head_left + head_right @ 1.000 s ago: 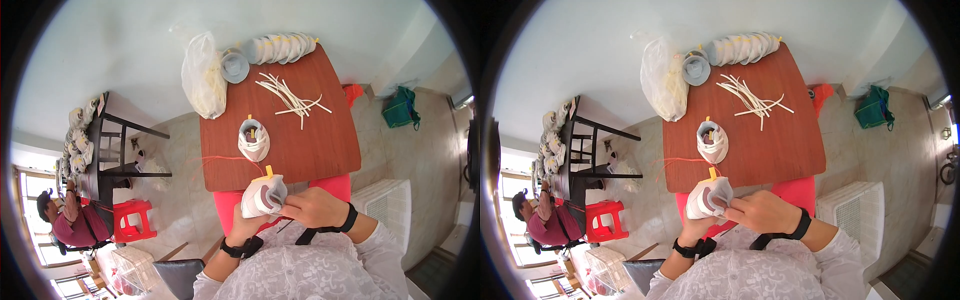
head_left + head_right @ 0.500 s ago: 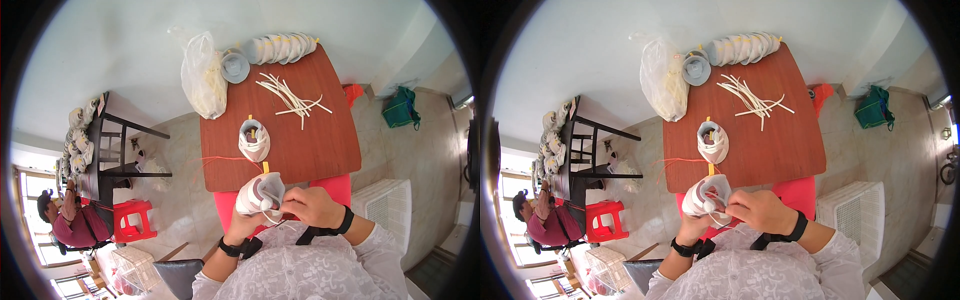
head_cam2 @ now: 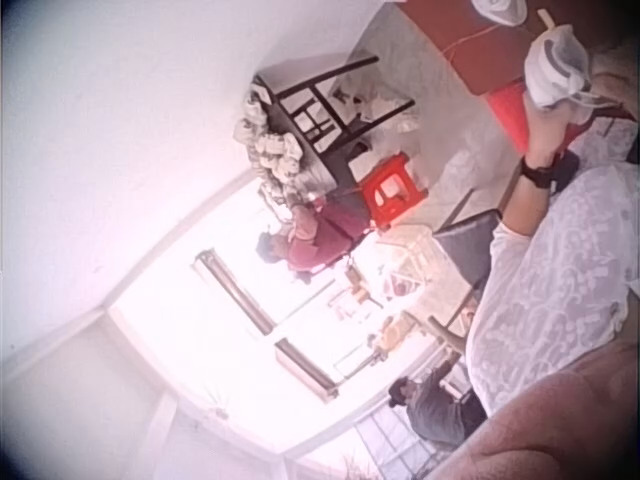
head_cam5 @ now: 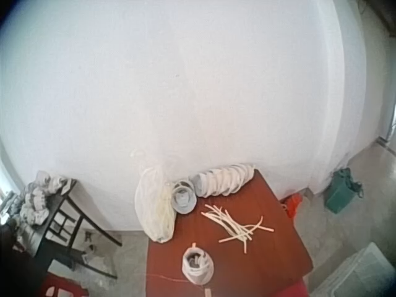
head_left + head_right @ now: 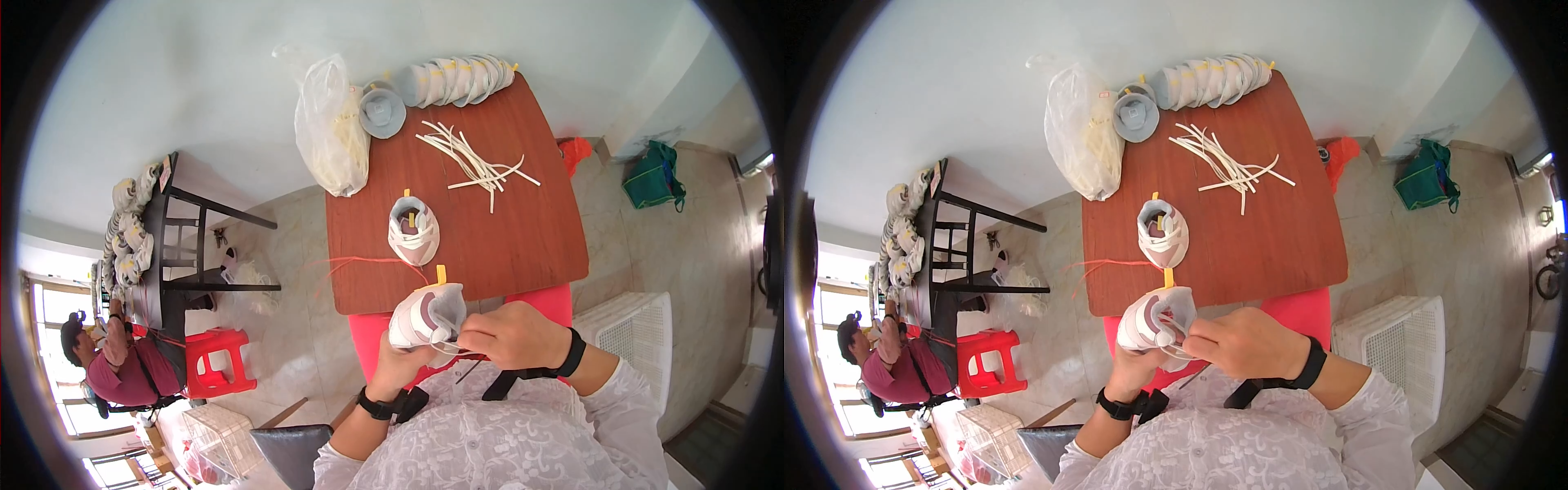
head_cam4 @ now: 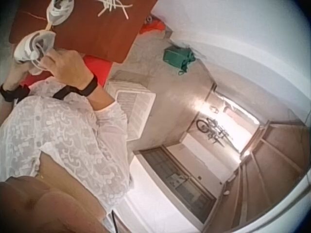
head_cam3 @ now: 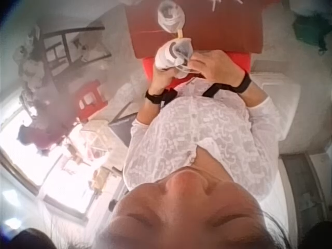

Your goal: Lacing a small shoe using a pulling tool.

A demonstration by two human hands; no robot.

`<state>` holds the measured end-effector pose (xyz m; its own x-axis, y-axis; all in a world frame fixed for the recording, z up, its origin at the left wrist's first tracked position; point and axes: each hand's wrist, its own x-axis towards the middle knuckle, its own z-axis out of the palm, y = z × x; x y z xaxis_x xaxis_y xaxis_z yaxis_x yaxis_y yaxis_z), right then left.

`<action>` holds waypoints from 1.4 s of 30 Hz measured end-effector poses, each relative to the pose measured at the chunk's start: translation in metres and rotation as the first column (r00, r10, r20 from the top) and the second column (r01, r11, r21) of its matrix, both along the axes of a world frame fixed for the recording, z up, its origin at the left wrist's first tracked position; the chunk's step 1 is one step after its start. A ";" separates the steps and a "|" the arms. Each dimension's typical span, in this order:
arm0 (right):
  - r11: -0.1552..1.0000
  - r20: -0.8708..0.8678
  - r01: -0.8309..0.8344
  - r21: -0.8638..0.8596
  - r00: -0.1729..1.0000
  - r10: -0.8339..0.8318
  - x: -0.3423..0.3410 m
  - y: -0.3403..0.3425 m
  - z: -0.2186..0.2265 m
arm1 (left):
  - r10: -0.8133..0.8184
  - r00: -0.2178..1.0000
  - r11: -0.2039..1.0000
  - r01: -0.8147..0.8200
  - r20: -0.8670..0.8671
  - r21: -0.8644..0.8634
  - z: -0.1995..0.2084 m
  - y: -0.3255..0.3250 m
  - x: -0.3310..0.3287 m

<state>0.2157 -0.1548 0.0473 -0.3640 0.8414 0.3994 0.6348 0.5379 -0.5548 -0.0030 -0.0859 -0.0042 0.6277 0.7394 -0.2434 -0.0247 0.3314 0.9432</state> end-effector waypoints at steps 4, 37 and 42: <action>0.998 0.009 -0.012 -0.054 1.000 0.013 0.001 0.000 -0.001 | 0.033 0.999 0.999 -0.032 0.018 -0.025 -0.001 -0.003 0.004; 0.918 -0.380 0.235 -0.318 0.856 -0.351 -0.037 -0.002 -0.009 | 0.022 0.980 0.956 0.037 -0.200 0.290 0.015 -0.012 0.019; 0.927 -0.470 0.138 -0.349 0.830 -0.300 -0.034 -0.005 -0.003 | -0.002 0.985 0.978 0.038 -0.175 0.204 0.010 -0.007 0.017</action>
